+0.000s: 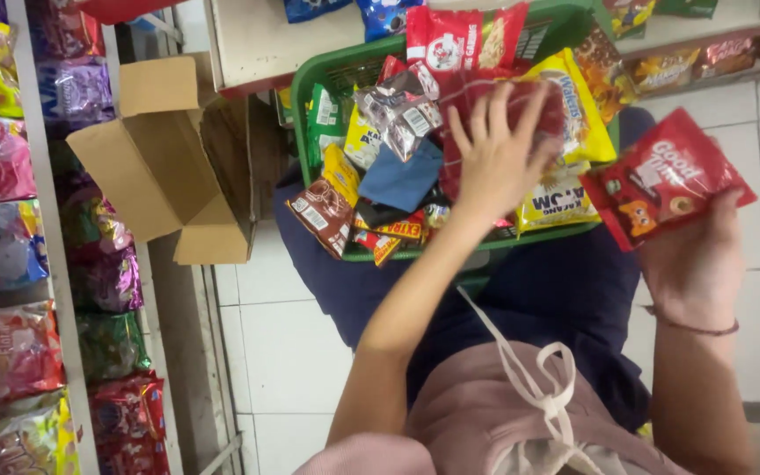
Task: The person wipes a store shelf with a cloth, then picks up snack packages from a green basket, wipes them, scans them with a handheld scanner, and places them on the shelf. The person repeats this cycle for multiple snack items.
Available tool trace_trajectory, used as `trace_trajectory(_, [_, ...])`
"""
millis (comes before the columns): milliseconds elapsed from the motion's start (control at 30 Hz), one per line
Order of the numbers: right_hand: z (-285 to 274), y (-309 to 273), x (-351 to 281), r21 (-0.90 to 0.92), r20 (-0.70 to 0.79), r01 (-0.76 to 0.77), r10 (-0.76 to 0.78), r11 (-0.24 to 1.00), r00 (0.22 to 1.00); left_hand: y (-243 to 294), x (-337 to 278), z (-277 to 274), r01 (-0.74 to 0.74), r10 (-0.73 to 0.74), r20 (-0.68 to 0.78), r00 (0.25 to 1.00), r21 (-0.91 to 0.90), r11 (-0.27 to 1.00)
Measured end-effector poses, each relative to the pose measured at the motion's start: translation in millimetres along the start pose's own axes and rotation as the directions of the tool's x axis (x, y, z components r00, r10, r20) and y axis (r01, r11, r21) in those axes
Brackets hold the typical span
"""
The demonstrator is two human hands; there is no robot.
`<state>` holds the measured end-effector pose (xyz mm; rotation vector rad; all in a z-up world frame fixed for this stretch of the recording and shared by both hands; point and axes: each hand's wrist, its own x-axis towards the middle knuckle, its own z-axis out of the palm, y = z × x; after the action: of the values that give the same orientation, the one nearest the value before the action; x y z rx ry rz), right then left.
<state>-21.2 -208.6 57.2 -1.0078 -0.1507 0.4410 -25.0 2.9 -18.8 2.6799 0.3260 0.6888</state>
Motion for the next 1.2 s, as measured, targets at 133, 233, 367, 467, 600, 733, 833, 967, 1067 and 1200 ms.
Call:
trace_trajectory(133, [4,10,2,-0.095,0.031,0.054,-0.052,0.994,0.998,57,-12,-50,0.033,0.067,0.169,0.983,-0.529,0.848])
trace_trajectory(233, [19,9,-2,0.173,0.129,-0.198,0.177,0.965,0.976,66,-22,-61,0.026,0.082,0.136,0.987,-0.648,0.761])
trace_trajectory(367, [17,33,5,0.245,0.191,-0.254,0.211,0.936,0.959,45,-29,-60,0.112,-0.035,0.127,0.991,-0.673,0.731])
trace_trajectory(467, [22,45,21,-0.08,0.136,-0.163,0.173,0.983,0.975,21,-26,-73,0.288,-0.208,0.206,0.956,-0.785,0.548])
trace_trajectory(600, [34,51,37,-0.326,0.209,-0.214,0.291,0.921,0.934,-4,-43,-65,0.454,-0.209,0.44,0.873,-0.891,0.021])
trace_trajectory(733, [9,84,43,-0.15,0.279,-0.43,0.455,0.89,0.846,-15,-49,-60,0.404,-0.247,0.387,0.888,-0.914,0.021])
trace_trajectory(833, [29,68,40,-0.197,0.254,-0.388,0.429,0.9,0.867,0,-35,-106,0.229,-0.4,-0.054,0.915,-0.747,0.624])
trace_trajectory(967, [18,71,43,-0.171,0.091,-0.398,0.417,0.901,0.904,-43,-61,-94,0.438,-0.494,0.09,0.865,-0.618,0.653])
trace_trajectory(1067, [13,69,45,-0.083,0.043,-0.4,0.405,0.913,0.913,-81,-90,-69,0.527,-0.446,0.282,0.849,-0.396,0.752])
trace_trajectory(1200, [10,66,47,0.059,-0.003,-0.435,0.435,0.899,0.9,-99,-105,-59,0.197,-0.206,0.319,0.925,0.06,0.979])
